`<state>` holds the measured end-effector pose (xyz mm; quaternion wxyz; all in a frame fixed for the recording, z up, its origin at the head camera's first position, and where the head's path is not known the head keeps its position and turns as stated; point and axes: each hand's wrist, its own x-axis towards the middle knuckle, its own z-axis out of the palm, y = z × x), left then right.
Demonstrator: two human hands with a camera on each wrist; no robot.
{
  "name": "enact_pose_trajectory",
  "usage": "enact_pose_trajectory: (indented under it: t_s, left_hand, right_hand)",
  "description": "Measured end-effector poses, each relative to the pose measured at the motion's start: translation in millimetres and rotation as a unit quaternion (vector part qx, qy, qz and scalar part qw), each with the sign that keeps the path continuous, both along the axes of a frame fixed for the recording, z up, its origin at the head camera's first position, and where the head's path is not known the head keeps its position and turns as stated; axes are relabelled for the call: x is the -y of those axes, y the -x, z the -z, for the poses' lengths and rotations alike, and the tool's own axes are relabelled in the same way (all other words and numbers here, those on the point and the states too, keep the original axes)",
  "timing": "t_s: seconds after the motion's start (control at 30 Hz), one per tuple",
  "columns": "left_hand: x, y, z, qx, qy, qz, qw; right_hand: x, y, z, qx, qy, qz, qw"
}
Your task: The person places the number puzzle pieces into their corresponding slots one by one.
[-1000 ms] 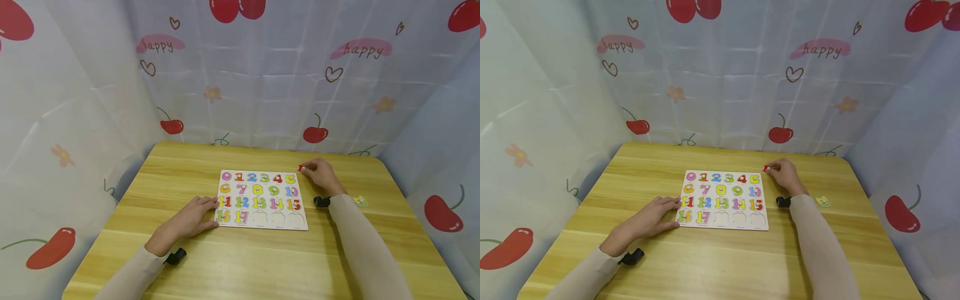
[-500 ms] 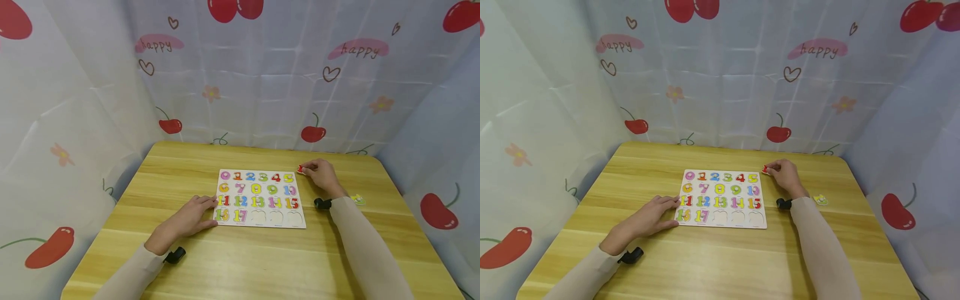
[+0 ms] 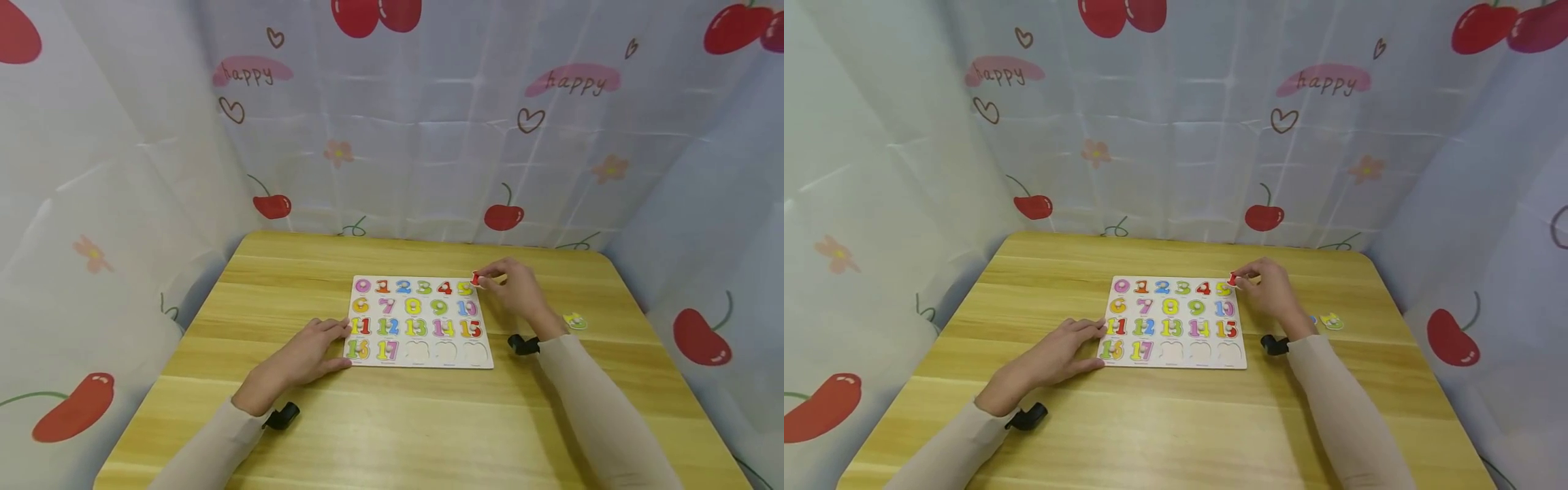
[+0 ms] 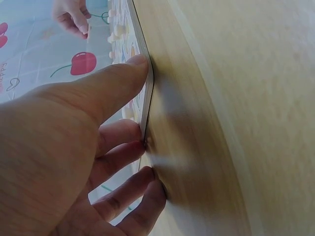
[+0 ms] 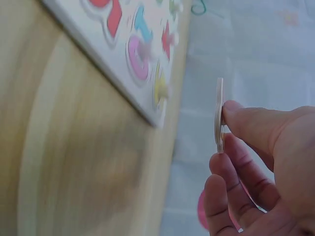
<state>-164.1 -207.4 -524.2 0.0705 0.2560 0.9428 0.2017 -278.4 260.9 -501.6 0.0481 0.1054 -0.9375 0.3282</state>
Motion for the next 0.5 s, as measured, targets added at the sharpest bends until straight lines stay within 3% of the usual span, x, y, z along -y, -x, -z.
enact_pose_trajectory:
  t_s: [0.3, 0.5]
  left_hand:
    - [-0.3, -0.3, -1.7, -0.006, -0.002, 0.003, 1.0000]
    - [-0.1, 0.7, -0.7, -0.006, 0.002, 0.005, 1.0000]
  right_hand:
    - [34, -34.6, -8.0, -0.040, -0.034, -0.069, 0.9962]
    - [58, -57.0, -3.7, -0.042, -0.033, -0.112, 0.9922]
